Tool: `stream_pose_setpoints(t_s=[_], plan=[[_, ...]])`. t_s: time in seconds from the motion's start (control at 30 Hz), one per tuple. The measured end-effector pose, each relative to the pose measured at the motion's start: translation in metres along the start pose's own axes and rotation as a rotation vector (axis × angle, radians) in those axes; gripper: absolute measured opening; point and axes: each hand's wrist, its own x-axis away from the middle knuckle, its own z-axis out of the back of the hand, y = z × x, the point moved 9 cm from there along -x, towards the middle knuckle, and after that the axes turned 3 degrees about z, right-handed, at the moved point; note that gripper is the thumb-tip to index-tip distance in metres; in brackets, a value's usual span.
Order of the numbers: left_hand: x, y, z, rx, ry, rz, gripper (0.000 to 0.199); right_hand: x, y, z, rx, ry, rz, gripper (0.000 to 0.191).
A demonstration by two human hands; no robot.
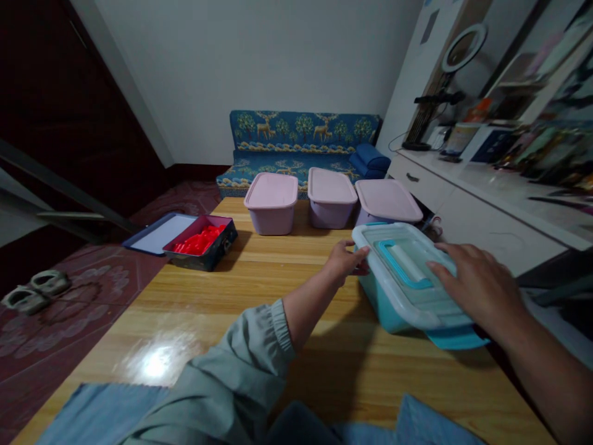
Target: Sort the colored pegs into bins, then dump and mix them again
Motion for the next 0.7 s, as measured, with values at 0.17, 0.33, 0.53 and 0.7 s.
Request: stream_pose_setpoints(t_s=[0.17, 0.33, 0.53, 0.7], plan=[[0.021, -0.005, 0.036, -0.126, -0.099, -0.071, 0.039, 0.019, -0.152, 0.031, -0.612, 0.077, 0.384, 0.022], [0.071, 0.003, 0.139, -0.694, -0.01, -0.159, 0.027, 0.044, -0.246, -0.024, -0.927, -0.208, 0.346, 0.023], [0.157, 0.046, 0.278, -1.226, 0.334, -0.249, 0.026, 0.065, -0.293, -0.071, -1.022, -0.428, 0.378, 0.017], [0.212, 0.09, 0.4, -0.941, 0.929, -0.335, 0.025, 0.066, -0.293, -0.08, -1.047, -0.435, 0.359, 0.017]])
